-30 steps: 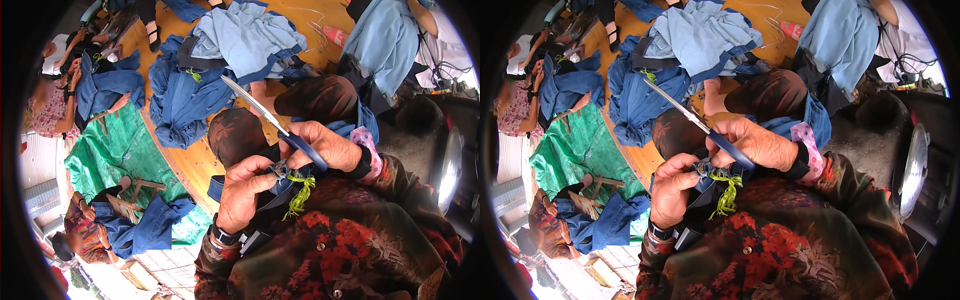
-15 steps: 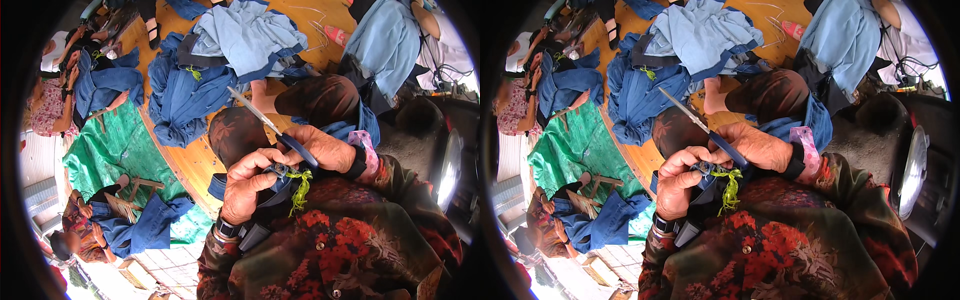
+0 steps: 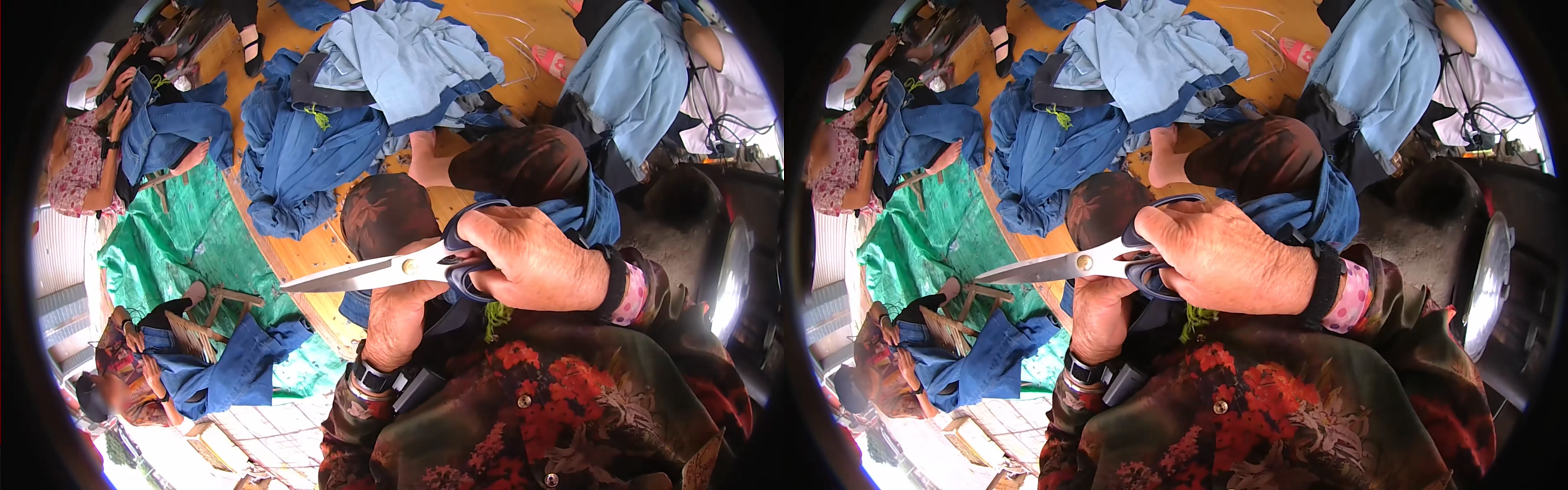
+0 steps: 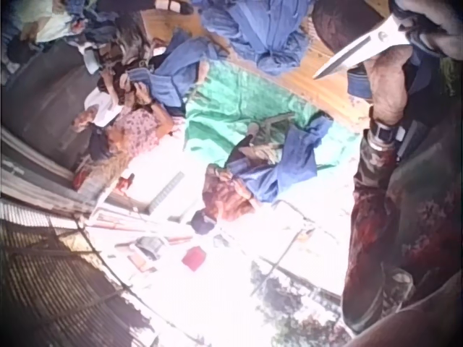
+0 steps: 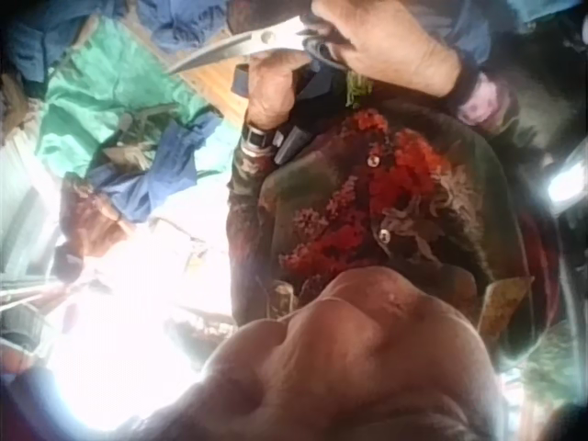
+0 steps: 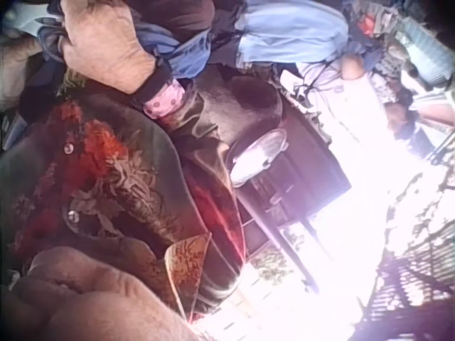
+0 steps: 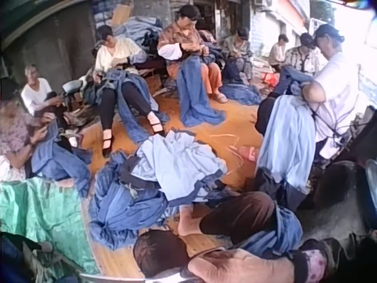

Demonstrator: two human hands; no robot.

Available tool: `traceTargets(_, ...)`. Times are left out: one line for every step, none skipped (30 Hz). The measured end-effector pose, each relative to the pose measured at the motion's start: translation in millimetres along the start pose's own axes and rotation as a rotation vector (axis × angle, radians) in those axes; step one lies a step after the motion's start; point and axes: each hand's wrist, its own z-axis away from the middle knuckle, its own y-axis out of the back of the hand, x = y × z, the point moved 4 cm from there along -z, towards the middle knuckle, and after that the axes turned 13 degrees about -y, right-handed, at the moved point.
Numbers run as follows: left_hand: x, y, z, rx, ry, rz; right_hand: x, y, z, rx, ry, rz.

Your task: Using small snips and large scissors to trim excess threads and finishing details from blue denim/leather garments.

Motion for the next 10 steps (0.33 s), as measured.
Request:
traceTargets(2.8, -4.9, -1.6, -0.009, 0.02, 0.022, 0.6, -0.6, -0.5, 0.0, -0.012, 0.045)
traceTargets(6.7, -10.5, -3.6, -0.053, 0.043, 0.099, 3.6, 0.9, -3.7, 0.045, -0.02, -0.038)
traceTargets(3.9, -8.6, -3.6, -0.079, 0.067, 0.071, 11.0, -0.8, -9.1, 0.039, -0.088, -0.142)
traceTargets(1.5, -7.0, -3.4, -0.105, 0.093, 0.043, 17.9, -1.2, -14.8, 0.033, -0.157, -0.247)
traceTargets(4.2, -9.8, -6.1, -0.109, 0.069, 0.029, 23.3, -0.5, -20.7, -0.008, -0.237, -0.205)
traceTargets(2.5, -7.7, -6.2, -0.11, 0.07, 0.031, 23.7, -3.4, -21.9, -0.009, -0.239, -0.203)
traceTargets(0.7, -3.2, -5.5, -0.108, 0.074, 0.038, 23.5, -8.0, -23.4, -0.012, -0.229, -0.254)
traceTargets(-0.9, -0.1, -4.9, -0.106, 0.079, 0.045, 22.9, -10.6, -23.9, -0.015, -0.22, -0.303)
traceTargets(-0.7, 0.9, -5.1, -0.103, 0.049, 0.055, 23.6, -12.1, -23.5, -0.035, -0.27, -0.391)
traceTargets(-0.7, 1.3, -4.5, -0.096, 0.018, 0.067, 23.9, -10.4, -22.6, 0.007, -0.242, -0.304)
